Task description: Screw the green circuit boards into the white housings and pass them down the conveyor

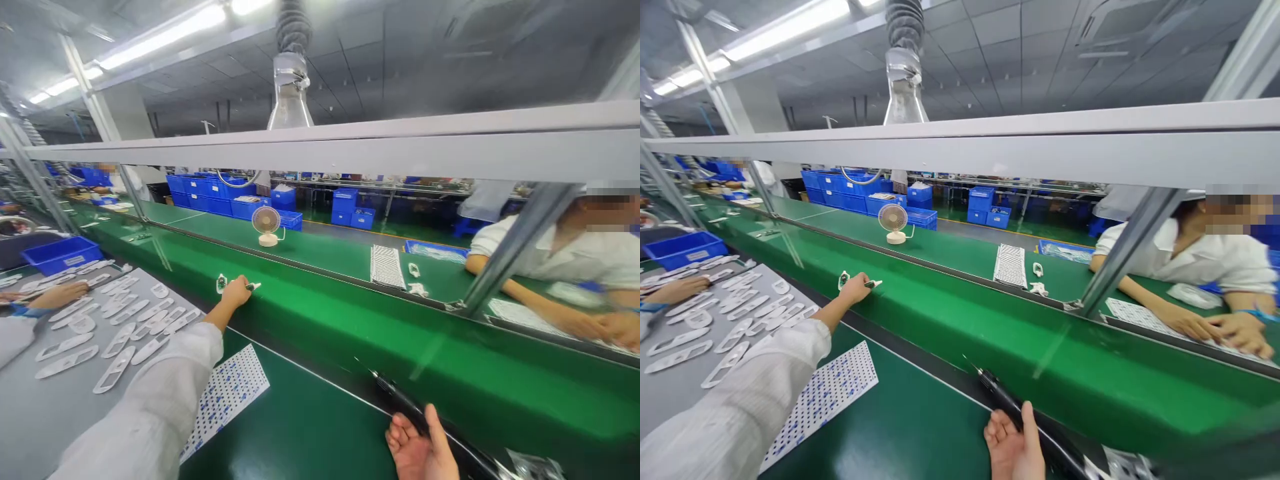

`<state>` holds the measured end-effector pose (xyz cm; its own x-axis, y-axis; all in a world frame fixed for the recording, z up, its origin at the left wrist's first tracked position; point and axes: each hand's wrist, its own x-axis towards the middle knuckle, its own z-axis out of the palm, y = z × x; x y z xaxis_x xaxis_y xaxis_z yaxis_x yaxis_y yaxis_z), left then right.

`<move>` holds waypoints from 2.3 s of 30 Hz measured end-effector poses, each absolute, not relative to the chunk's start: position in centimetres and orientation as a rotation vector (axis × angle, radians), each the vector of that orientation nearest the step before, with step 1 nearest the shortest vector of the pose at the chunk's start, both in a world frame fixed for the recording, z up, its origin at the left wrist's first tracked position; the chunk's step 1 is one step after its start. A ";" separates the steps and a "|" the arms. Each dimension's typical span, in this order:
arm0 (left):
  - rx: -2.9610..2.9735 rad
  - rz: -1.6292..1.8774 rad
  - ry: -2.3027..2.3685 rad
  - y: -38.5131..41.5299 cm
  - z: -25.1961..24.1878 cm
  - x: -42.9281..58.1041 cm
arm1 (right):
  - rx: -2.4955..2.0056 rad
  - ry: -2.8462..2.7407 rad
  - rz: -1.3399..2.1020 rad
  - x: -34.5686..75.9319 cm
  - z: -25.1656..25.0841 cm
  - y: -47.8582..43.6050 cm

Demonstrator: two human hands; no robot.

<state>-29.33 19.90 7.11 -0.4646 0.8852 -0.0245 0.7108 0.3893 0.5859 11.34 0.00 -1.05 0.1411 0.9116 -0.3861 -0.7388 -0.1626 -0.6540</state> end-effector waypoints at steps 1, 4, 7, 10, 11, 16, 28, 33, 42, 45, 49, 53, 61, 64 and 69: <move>1.395 0.804 2.256 19.8 7.1 -28.1 | -0.935 -0.253 1.446 11.1 -0.7 0.0; 1.372 1.019 2.013 17.7 6.2 -22.2 | -0.979 -0.248 1.273 10.6 0.3 0.0; 1.317 1.152 1.734 13.0 3.8 -14.3 | -0.979 -0.227 0.932 11.0 2.0 0.3; 1.251 1.202 1.484 7.3 1.0 -7.4 | -0.916 -0.326 0.625 12.2 4.3 0.6; 1.213 1.242 1.375 5.6 0.3 -5.7 | -0.892 -0.392 0.564 12.6 5.1 0.6; 1.497 1.199 1.357 1.3 -1.0 -2.7 | -0.847 -0.540 0.338 13.6 7.5 0.5; 2.119 0.809 1.245 1.0 -0.6 -2.9 | -1.024 -0.897 0.573 11.1 7.2 0.3; 2.144 0.740 1.203 1.1 -0.6 -3.0 | -1.077 -0.961 0.587 10.6 6.9 0.4; 2.165 0.691 1.211 1.0 -0.3 -3.0 | -1.111 -0.980 0.572 10.6 6.2 0.7; 2.175 0.681 1.208 0.9 -0.2 -3.0 | -1.097 -0.979 0.595 10.5 6.2 0.7; 2.182 0.673 1.212 0.9 -0.1 -3.0 | -1.098 -0.977 0.595 10.6 6.0 0.7; 2.193 0.666 1.219 0.9 -0.2 -3.1 | -1.121 -0.969 0.592 10.6 5.9 0.7; 2.218 0.674 1.230 0.8 -0.4 -2.9 | -1.134 -0.994 0.667 10.3 6.4 0.8; 2.223 0.680 1.229 0.9 -0.4 -2.9 | -1.160 -1.018 0.670 10.3 6.5 0.8; 2.222 0.686 1.232 0.9 -0.4 -2.8 | -1.176 -1.020 0.698 10.5 6.5 0.8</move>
<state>-2.84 0.89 -0.44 0.4624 0.8675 0.1836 0.6129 -0.4623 0.6409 10.51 0.76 6.45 0.4044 0.8729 0.2730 0.0625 0.2714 -0.9604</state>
